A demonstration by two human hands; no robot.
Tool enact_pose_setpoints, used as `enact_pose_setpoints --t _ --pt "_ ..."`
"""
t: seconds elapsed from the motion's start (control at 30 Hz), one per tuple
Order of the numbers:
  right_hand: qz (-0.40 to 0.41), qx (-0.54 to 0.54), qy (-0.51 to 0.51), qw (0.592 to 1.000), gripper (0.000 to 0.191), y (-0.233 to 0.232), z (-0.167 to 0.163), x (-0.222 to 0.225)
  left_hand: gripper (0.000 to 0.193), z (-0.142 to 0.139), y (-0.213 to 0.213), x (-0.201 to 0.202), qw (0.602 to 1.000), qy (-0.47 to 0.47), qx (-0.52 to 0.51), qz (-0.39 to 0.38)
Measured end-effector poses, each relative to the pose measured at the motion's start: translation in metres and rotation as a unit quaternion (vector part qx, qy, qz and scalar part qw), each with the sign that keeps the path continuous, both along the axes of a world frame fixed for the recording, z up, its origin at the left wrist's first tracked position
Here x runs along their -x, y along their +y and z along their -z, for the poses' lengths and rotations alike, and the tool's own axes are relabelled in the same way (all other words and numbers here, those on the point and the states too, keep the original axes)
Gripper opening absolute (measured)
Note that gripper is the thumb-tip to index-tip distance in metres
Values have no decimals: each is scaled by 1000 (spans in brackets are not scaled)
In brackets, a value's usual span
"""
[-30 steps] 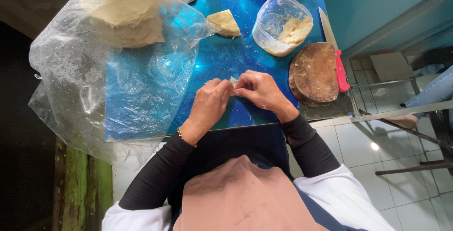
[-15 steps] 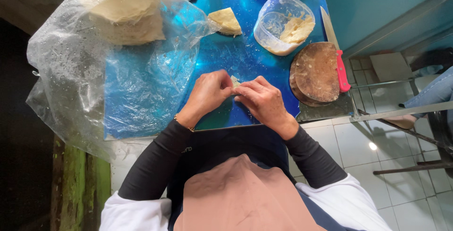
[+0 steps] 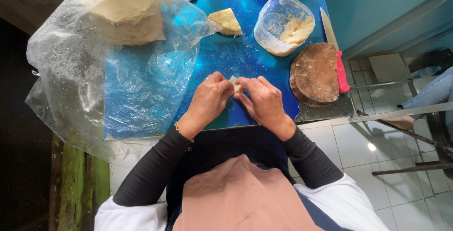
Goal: The person folds triangular dough wrappers into filled pastries at a small table. They place filling from a plastic bag onto a wrapper, fold the dough over the filling, press the edges closed by hand, and set the finished pastry aside, repeating the process with new wrappers.
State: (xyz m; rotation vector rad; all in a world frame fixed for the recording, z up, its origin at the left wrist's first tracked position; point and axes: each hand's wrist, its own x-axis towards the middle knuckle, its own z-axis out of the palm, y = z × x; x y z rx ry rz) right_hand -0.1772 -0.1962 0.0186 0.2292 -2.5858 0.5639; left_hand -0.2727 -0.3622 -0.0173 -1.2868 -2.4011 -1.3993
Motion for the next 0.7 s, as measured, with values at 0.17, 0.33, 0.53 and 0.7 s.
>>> enact_pose_setpoints --t 0.17,0.33,0.53,0.7 --pt "-11 -19 20 1000 10 0 -2 8 7 -4 3 13 998 -54 22 -2" --pt "-30 53 -36 997 10 15 5 22 11 -9 -7 1 999 5 -46 24" --pt "28 166 -106 980 11 11 6 20 6 -3 -4 3 998 61 2 30" --pt "-11 -56 41 998 12 3 -3 6 4 -3 3 9 999 29 33 3"
